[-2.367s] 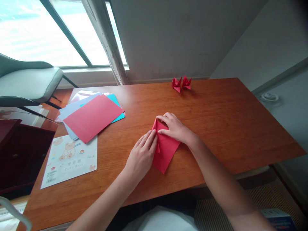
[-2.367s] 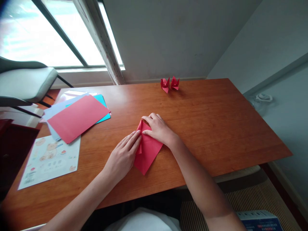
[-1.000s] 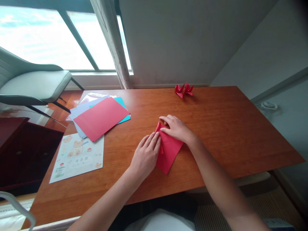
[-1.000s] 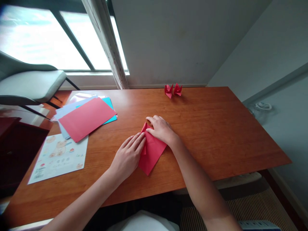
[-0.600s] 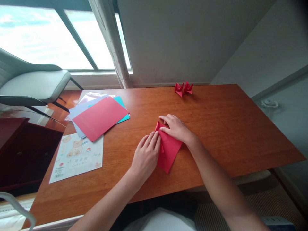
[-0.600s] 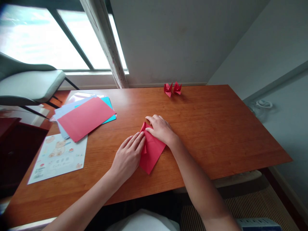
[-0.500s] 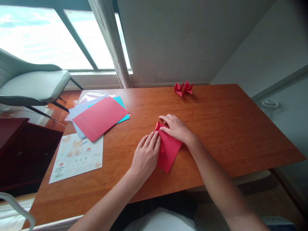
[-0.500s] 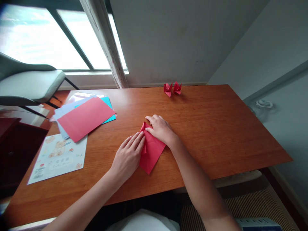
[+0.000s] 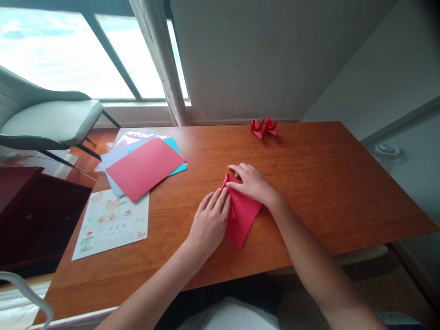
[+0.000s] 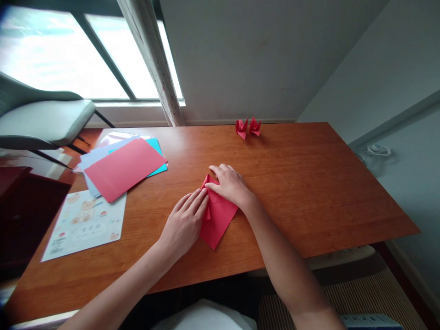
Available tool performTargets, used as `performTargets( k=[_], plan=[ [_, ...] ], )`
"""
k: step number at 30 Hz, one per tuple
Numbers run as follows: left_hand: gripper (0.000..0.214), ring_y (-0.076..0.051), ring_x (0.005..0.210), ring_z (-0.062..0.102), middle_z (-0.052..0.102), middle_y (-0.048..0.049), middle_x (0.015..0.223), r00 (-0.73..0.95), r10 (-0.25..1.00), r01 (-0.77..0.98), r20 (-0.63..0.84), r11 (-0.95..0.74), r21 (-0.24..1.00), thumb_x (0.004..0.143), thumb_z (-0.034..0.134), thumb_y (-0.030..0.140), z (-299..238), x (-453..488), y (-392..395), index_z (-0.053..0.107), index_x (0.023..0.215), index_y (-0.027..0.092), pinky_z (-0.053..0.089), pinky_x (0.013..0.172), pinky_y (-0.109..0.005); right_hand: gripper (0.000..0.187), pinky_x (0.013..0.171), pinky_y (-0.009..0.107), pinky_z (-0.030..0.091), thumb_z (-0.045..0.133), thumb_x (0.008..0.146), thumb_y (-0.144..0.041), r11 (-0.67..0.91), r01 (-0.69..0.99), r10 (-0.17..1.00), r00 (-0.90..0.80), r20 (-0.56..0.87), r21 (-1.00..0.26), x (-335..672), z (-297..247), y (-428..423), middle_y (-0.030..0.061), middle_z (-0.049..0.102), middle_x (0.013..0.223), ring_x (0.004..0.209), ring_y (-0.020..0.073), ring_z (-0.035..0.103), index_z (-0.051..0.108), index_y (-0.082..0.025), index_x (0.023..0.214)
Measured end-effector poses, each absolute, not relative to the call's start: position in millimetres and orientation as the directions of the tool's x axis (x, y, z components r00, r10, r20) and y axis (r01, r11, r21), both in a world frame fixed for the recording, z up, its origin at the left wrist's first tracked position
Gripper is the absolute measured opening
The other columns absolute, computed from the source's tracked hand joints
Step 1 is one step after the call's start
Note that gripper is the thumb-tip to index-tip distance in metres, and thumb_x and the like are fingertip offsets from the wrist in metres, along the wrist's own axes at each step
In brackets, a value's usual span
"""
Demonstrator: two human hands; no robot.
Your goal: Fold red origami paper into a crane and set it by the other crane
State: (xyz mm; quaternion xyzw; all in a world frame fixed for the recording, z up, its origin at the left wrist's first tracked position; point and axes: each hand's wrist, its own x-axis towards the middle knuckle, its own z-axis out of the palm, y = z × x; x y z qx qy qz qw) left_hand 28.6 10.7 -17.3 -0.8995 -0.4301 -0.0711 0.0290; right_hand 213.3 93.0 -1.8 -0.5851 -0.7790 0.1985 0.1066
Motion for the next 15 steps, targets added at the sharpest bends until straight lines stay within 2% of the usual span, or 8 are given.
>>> performTargets(
  k=[5, 15],
  plan=[
    [0.048, -0.027, 0.140, 0.045, 0.047, -0.0131, 0.151, 0.617, 0.772, 0.780, 0.149, -0.626, 0.013, 0.094, 0.043, 0.015, -17.1, 28.1, 9.6, 0.052, 0.141, 0.007, 0.039, 0.115, -0.041, 0.053, 0.082, 0.031, 0.044, 0.065, 0.089, -0.047, 0.188, 0.912, 0.970, -0.230, -0.074, -0.366, 205.4, -0.7, 96.4, 0.0086, 0.065, 0.112, 0.101, 0.0230, 0.060, 0.055, -0.023, 0.134],
    [0.048, -0.027, 0.139, 0.046, 0.048, -0.0128, 0.151, 0.615, 0.776, 0.782, 0.141, -0.623, 0.017, 0.095, 0.043, 0.015, -16.5, 29.0, 10.6, 0.053, 0.141, 0.007, 0.039, 0.115, -0.041, 0.051, 0.072, 0.028, 0.043, 0.066, 0.088, -0.047, 0.151, 0.917, 0.979, -0.191, -0.074, -0.370, 203.2, 2.3, 100.4, 0.0073, 0.069, 0.108, 0.093, 0.0214, 0.064, 0.057, -0.024, 0.132]
  ],
)
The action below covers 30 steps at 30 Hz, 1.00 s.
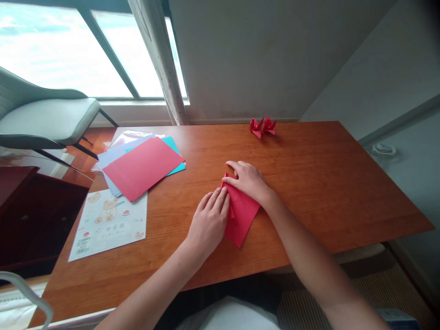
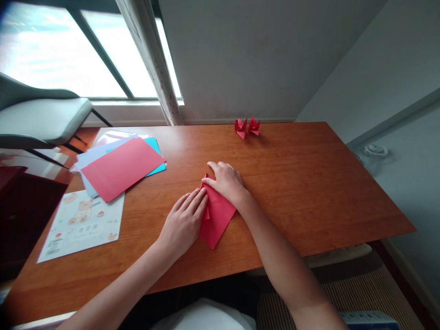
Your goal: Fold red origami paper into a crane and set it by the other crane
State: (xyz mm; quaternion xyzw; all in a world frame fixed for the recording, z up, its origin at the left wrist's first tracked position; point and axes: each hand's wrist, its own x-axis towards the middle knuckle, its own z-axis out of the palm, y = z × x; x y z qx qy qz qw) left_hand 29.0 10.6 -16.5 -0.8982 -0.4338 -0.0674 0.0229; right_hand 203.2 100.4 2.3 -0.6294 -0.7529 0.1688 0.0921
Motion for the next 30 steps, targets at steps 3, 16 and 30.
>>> performTargets(
  k=[3, 16, 30],
  plan=[
    [0.048, -0.027, 0.139, 0.047, 0.048, -0.0132, 0.150, 0.614, 0.776, 0.782, 0.143, -0.623, 0.024, 0.094, 0.044, 0.014, -16, 29, 11, 0.054, 0.140, 0.008, 0.039, 0.114, -0.041, 0.051, 0.069, 0.027, 0.042, 0.067, 0.087, -0.047, 0.139, 0.913, 0.980, -0.183, -0.079, -0.384, 204, 3, 103, 0.0062, 0.070, 0.106, 0.090, 0.0205, 0.065, 0.057, -0.024, 0.132],
    [0.048, -0.028, 0.138, 0.047, 0.048, -0.0135, 0.151, 0.618, 0.774, 0.780, 0.135, -0.626, 0.017, 0.093, 0.043, 0.014, -15, 29, 11, 0.054, 0.140, 0.007, 0.040, 0.114, -0.042, 0.049, 0.072, 0.028, 0.045, 0.060, 0.091, -0.043, 0.097, 0.925, 0.982, -0.149, -0.116, -0.368, 201, 6, 111, 0.0060, 0.073, 0.109, 0.093, 0.0216, 0.067, 0.054, -0.025, 0.136],
    [0.049, -0.028, 0.140, 0.044, 0.047, -0.0144, 0.151, 0.621, 0.774, 0.778, 0.124, -0.628, 0.018, 0.094, 0.043, 0.014, -15, 29, 10, 0.052, 0.141, 0.006, 0.038, 0.116, -0.042, 0.054, 0.078, 0.031, 0.047, 0.062, 0.089, -0.049, 0.097, 0.936, 0.981, -0.147, -0.124, -0.338, 196, 6, 103, 0.0097, 0.069, 0.112, 0.099, 0.0243, 0.065, 0.054, -0.023, 0.136]
  ],
)
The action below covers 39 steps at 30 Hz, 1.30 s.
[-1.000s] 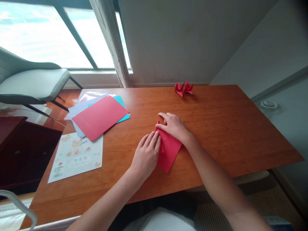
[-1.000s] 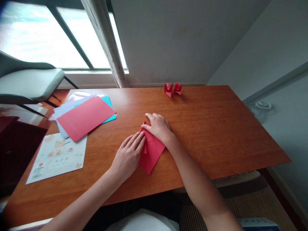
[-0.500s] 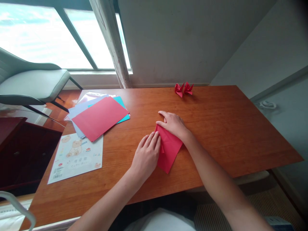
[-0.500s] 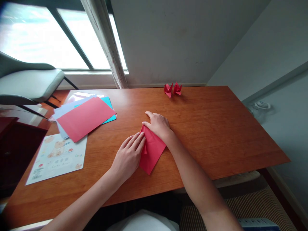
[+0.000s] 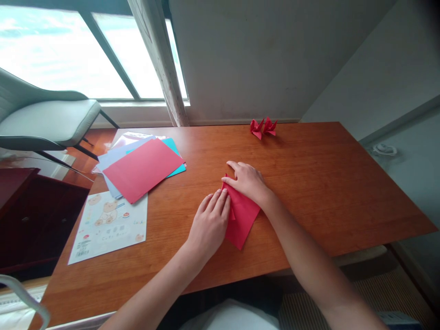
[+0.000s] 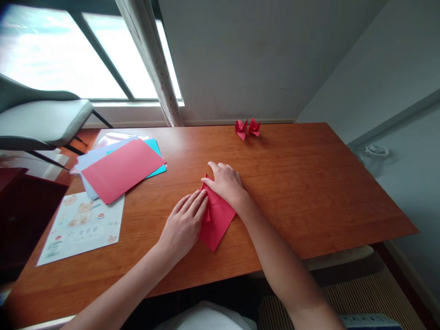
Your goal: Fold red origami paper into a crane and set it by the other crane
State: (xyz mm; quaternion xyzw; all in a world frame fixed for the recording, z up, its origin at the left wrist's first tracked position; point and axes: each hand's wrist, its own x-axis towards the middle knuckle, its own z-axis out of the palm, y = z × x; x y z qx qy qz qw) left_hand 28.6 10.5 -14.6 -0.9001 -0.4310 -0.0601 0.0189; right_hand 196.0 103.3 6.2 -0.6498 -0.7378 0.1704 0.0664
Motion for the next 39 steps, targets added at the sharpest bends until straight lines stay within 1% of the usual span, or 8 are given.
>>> performTargets(
  k=[11, 16, 21, 29, 33, 36, 39],
  plan=[
    [0.048, -0.028, 0.139, 0.047, 0.047, -0.0145, 0.151, 0.625, 0.766, 0.774, 0.148, -0.633, 0.007, 0.094, 0.043, 0.014, -15.9, 28.4, 10.9, 0.053, 0.140, 0.006, 0.041, 0.114, -0.042, 0.053, 0.077, 0.031, 0.047, 0.061, 0.090, -0.047, 0.091, 0.933, 0.984, -0.137, -0.111, -0.347, 195.9, 5.1, 102.3, 0.0092, 0.070, 0.111, 0.099, 0.0242, 0.065, 0.054, -0.022, 0.136],
    [0.047, -0.028, 0.139, 0.047, 0.048, -0.0149, 0.150, 0.626, 0.766, 0.774, 0.146, -0.633, 0.004, 0.094, 0.043, 0.013, -16.6, 28.3, 10.2, 0.054, 0.140, 0.006, 0.040, 0.114, -0.041, 0.052, 0.077, 0.030, 0.047, 0.061, 0.090, -0.046, 0.087, 0.933, 0.982, -0.139, -0.127, -0.349, 196.5, 6.0, 102.7, 0.0092, 0.069, 0.111, 0.099, 0.0236, 0.064, 0.053, -0.023, 0.136],
    [0.047, -0.028, 0.139, 0.046, 0.048, -0.0154, 0.150, 0.629, 0.764, 0.772, 0.143, -0.635, -0.005, 0.094, 0.042, 0.013, -16.3, 28.2, 10.0, 0.054, 0.139, 0.007, 0.040, 0.115, -0.041, 0.048, 0.079, 0.031, 0.047, 0.056, 0.093, -0.043, 0.091, 0.934, 0.983, -0.138, -0.117, -0.344, 196.4, 4.6, 103.6, 0.0093, 0.069, 0.113, 0.101, 0.0238, 0.064, 0.053, -0.022, 0.137],
    [0.046, -0.028, 0.138, 0.047, 0.048, -0.0152, 0.150, 0.627, 0.764, 0.774, 0.150, -0.634, -0.004, 0.094, 0.043, 0.013, -16.2, 28.8, 10.4, 0.055, 0.139, 0.007, 0.041, 0.114, -0.041, 0.045, 0.079, 0.033, 0.049, 0.052, 0.095, -0.040, 0.023, 0.937, 0.988, -0.075, -0.136, -0.347, 194.8, 3.0, 107.7, 0.0079, 0.071, 0.113, 0.099, 0.0240, 0.066, 0.052, -0.026, 0.138],
    [0.046, -0.028, 0.138, 0.047, 0.048, -0.0150, 0.150, 0.627, 0.766, 0.775, 0.146, -0.632, -0.015, 0.095, 0.041, 0.014, -16.5, 28.8, 10.1, 0.055, 0.139, 0.007, 0.040, 0.114, -0.040, 0.044, 0.080, 0.032, 0.049, 0.049, 0.096, -0.042, 0.009, 0.933, 0.990, -0.060, -0.131, -0.360, 194.3, 3.3, 108.0, 0.0078, 0.071, 0.113, 0.100, 0.0240, 0.067, 0.053, -0.026, 0.137],
    [0.046, -0.028, 0.139, 0.047, 0.048, -0.0155, 0.150, 0.629, 0.764, 0.774, 0.143, -0.633, -0.024, 0.095, 0.041, 0.014, -16.4, 28.7, 9.9, 0.055, 0.139, 0.006, 0.041, 0.114, -0.039, 0.046, 0.079, 0.032, 0.049, 0.052, 0.095, -0.046, 0.001, 0.932, 0.989, -0.054, -0.135, -0.363, 193.7, 3.2, 107.6, 0.0081, 0.071, 0.113, 0.100, 0.0243, 0.067, 0.053, -0.026, 0.137],
    [0.047, -0.028, 0.139, 0.047, 0.048, -0.0157, 0.150, 0.631, 0.764, 0.772, 0.135, -0.635, -0.023, 0.095, 0.041, 0.014, -16.6, 29.0, 10.1, 0.054, 0.139, 0.006, 0.040, 0.115, -0.040, 0.047, 0.077, 0.031, 0.048, 0.055, 0.094, -0.045, 0.006, 0.937, 0.990, -0.056, -0.132, -0.350, 193.2, 2.7, 106.9, 0.0079, 0.071, 0.112, 0.099, 0.0244, 0.067, 0.052, -0.026, 0.137]
  ],
)
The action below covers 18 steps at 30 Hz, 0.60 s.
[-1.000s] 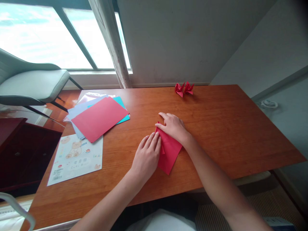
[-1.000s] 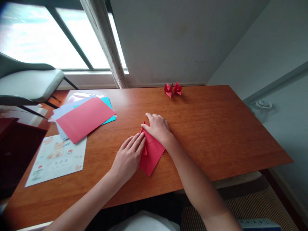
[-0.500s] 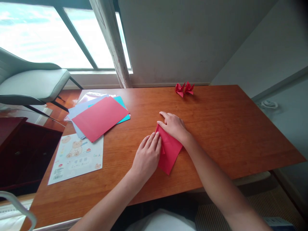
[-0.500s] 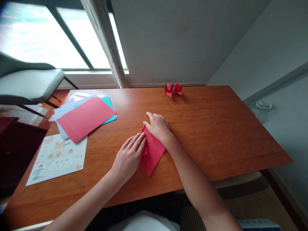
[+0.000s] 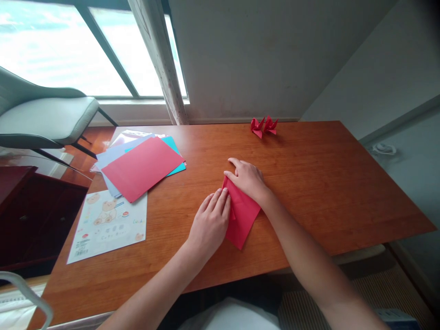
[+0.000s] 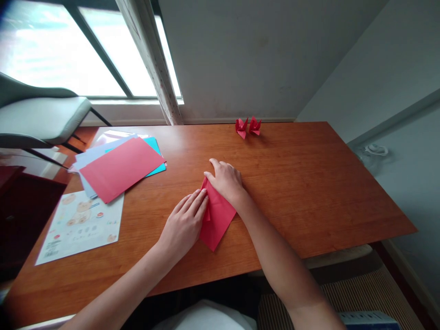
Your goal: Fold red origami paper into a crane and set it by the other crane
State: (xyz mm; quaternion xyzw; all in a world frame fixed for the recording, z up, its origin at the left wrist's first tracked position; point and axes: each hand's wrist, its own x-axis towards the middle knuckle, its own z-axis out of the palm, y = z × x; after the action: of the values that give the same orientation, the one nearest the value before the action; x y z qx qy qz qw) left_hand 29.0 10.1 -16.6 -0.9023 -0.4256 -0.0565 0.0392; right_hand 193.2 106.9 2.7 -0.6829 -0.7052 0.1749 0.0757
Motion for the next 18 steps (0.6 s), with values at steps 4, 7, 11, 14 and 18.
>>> performTargets(
  k=[4, 7, 11, 14, 18],
  plan=[
    [0.047, -0.029, 0.138, 0.047, 0.048, -0.0156, 0.150, 0.634, 0.760, 0.770, 0.143, -0.637, -0.028, 0.094, 0.041, 0.013, -17.5, 29.5, 10.5, 0.055, 0.138, 0.007, 0.040, 0.115, -0.040, 0.046, 0.075, 0.032, 0.048, 0.054, 0.094, -0.044, 0.012, 0.941, 0.991, -0.056, -0.121, -0.338, 192.6, 2.3, 106.1, 0.0074, 0.072, 0.112, 0.097, 0.0243, 0.067, 0.052, -0.026, 0.137],
    [0.046, -0.029, 0.138, 0.048, 0.049, -0.0156, 0.149, 0.635, 0.757, 0.770, 0.153, -0.637, -0.041, 0.094, 0.041, 0.012, -17.3, 29.7, 10.3, 0.056, 0.137, 0.007, 0.041, 0.114, -0.040, 0.046, 0.075, 0.031, 0.048, 0.055, 0.094, -0.043, 0.006, 0.942, 0.991, -0.052, -0.127, -0.335, 192.5, 2.7, 106.1, 0.0075, 0.071, 0.112, 0.097, 0.0239, 0.067, 0.052, -0.026, 0.137],
    [0.046, -0.029, 0.137, 0.048, 0.050, -0.0158, 0.148, 0.640, 0.753, 0.766, 0.153, -0.641, -0.050, 0.095, 0.040, 0.012, -16.2, 29.6, 9.6, 0.056, 0.137, 0.006, 0.041, 0.114, -0.039, 0.047, 0.076, 0.032, 0.048, 0.055, 0.094, -0.042, 0.002, 0.942, 0.990, -0.050, -0.134, -0.336, 192.7, 2.6, 107.2, 0.0080, 0.071, 0.113, 0.098, 0.0243, 0.067, 0.051, -0.026, 0.138],
    [0.046, -0.029, 0.137, 0.049, 0.051, -0.0162, 0.148, 0.643, 0.749, 0.763, 0.158, -0.645, -0.049, 0.095, 0.040, 0.012, -16.5, 29.6, 9.4, 0.056, 0.137, 0.005, 0.042, 0.114, -0.039, 0.048, 0.077, 0.032, 0.048, 0.055, 0.094, -0.042, -0.001, 0.942, 0.989, -0.048, -0.138, -0.336, 192.6, 1.9, 107.9, 0.0083, 0.071, 0.113, 0.100, 0.0244, 0.067, 0.050, -0.026, 0.139],
    [0.045, -0.029, 0.136, 0.049, 0.050, -0.0164, 0.148, 0.641, 0.752, 0.765, 0.155, -0.643, -0.045, 0.095, 0.042, 0.013, -17.5, 29.5, 9.7, 0.056, 0.137, 0.004, 0.043, 0.113, -0.040, 0.048, 0.079, 0.032, 0.049, 0.055, 0.094, -0.042, -0.003, 0.944, 0.989, -0.047, -0.143, -0.330, 192.0, 2.3, 107.7, 0.0075, 0.071, 0.113, 0.100, 0.0239, 0.067, 0.050, -0.026, 0.139]
  ],
)
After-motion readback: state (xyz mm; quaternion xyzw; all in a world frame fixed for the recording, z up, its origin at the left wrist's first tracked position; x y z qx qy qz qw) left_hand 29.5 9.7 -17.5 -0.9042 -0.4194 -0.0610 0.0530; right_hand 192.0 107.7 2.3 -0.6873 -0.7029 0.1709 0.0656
